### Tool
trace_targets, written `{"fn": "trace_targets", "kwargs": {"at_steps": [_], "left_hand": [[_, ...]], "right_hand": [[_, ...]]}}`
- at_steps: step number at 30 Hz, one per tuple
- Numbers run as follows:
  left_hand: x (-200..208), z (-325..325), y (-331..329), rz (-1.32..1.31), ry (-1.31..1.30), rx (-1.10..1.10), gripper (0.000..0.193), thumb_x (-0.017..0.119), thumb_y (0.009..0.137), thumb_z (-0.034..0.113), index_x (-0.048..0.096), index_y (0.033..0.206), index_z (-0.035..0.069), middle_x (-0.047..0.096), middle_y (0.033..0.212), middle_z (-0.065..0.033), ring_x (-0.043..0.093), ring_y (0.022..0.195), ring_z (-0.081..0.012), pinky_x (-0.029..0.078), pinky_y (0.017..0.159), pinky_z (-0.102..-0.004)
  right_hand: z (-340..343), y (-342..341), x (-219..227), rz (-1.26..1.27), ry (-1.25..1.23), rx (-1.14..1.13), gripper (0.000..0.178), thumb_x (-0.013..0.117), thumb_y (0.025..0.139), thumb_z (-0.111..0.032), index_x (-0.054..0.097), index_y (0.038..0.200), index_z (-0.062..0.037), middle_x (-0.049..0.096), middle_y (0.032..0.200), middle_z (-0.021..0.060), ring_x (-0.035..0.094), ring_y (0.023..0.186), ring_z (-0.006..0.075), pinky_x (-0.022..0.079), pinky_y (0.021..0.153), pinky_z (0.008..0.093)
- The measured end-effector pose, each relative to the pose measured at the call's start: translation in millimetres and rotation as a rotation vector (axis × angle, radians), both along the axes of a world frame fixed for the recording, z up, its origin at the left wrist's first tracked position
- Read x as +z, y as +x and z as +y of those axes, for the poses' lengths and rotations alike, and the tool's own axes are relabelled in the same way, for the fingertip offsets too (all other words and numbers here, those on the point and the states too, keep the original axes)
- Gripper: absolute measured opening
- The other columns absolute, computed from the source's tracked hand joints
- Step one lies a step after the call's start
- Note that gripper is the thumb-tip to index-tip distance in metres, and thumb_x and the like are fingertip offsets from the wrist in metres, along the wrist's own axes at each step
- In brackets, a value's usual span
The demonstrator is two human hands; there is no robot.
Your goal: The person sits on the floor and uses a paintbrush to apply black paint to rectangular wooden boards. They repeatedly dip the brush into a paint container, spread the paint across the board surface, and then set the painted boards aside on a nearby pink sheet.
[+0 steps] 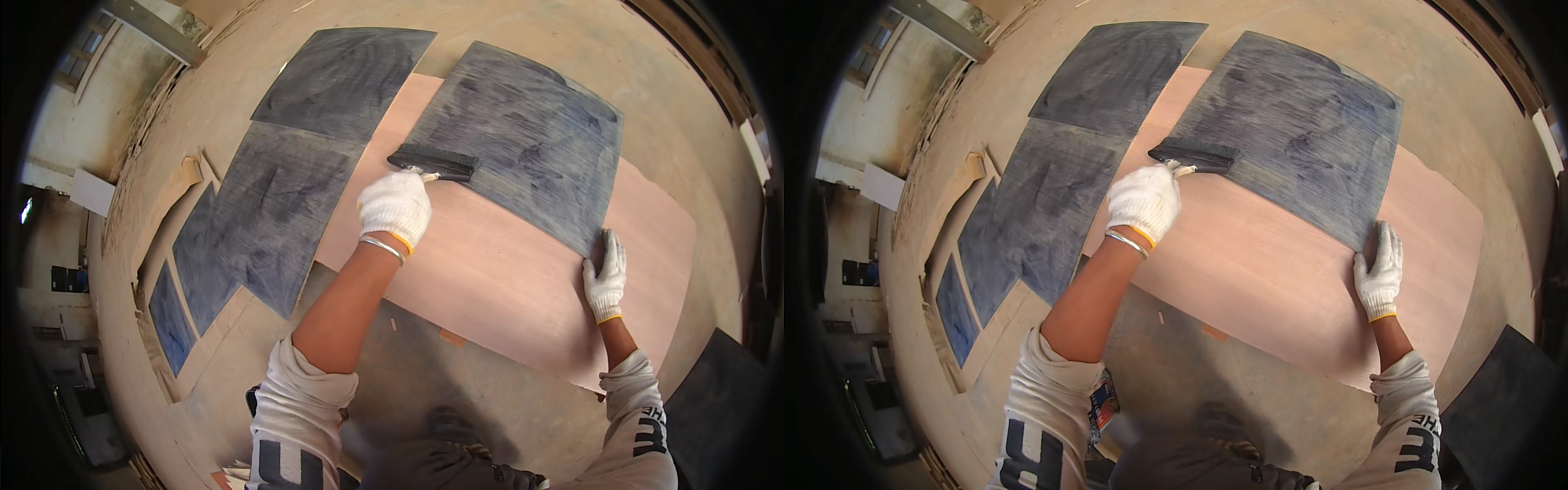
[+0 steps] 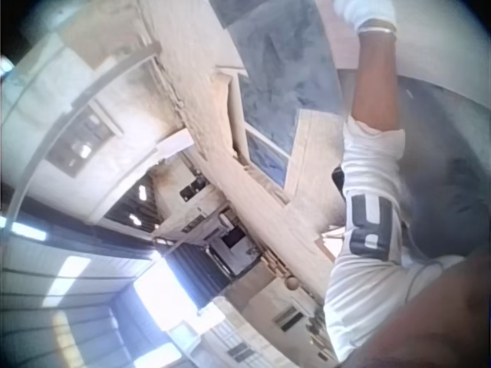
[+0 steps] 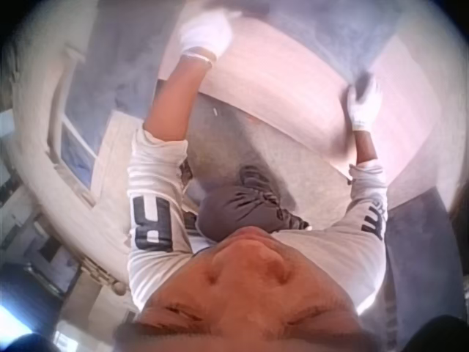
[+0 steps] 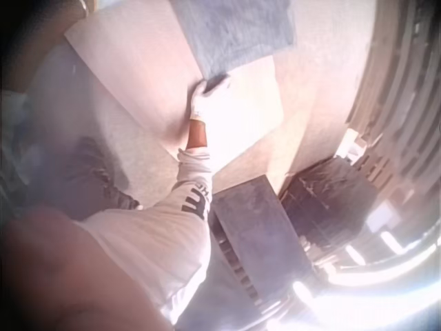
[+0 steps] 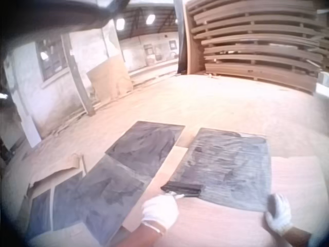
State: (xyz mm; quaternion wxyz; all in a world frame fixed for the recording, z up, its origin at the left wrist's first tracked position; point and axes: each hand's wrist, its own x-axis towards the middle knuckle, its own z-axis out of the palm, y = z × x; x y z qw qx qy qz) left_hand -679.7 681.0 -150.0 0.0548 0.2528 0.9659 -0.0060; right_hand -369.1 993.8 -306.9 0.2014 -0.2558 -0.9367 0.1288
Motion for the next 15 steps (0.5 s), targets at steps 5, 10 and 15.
{"fn": "trace_targets", "kwargs": {"at_steps": [5,10,15], "left_hand": [[-1.3,3.7,4.6,-0.038,0.006,0.03,0.026,0.06,0.101,0.024,0.08,0.103,0.007,0.079,0.098,-0.0201,0.077,0.093,-0.0403,0.061,0.079,-0.0514],[0.7,3.5,-1.4,-0.032,-0.029,0.038,0.017,0.066,0.095,0.017,0.08,0.101,0.009,0.08,0.101,-0.0153,0.079,0.095,-0.033,0.062,0.074,-0.0447],[1.3,4.4,3.7,-0.034,-0.007,0.066,0.018,0.065,0.096,0.018,0.081,0.102,0.01,0.08,0.101,-0.0152,0.079,0.096,-0.0331,0.062,0.074,-0.0449]], "right_hand": [[0.8,0.2,0.6,-0.011,-0.028,-0.015,0.08,0.076,0.086,-0.01,0.046,0.159,-0.0017,0.053,0.159,0.0204,0.044,0.151,0.0422,0.031,0.13,0.0509],[-0.7,-1.4,0.3,-0.001,-0.023,-0.003,0.079,0.075,0.086,-0.01,0.046,0.159,-0.0018,0.053,0.16,0.0202,0.044,0.151,0.0421,0.031,0.13,0.0507],[-0.2,0.0,2.2,-0.007,-0.007,-0.015,0.078,0.075,0.087,-0.011,0.046,0.159,-0.0028,0.053,0.159,0.0205,0.045,0.15,0.0421,0.035,0.128,0.0494]]}}
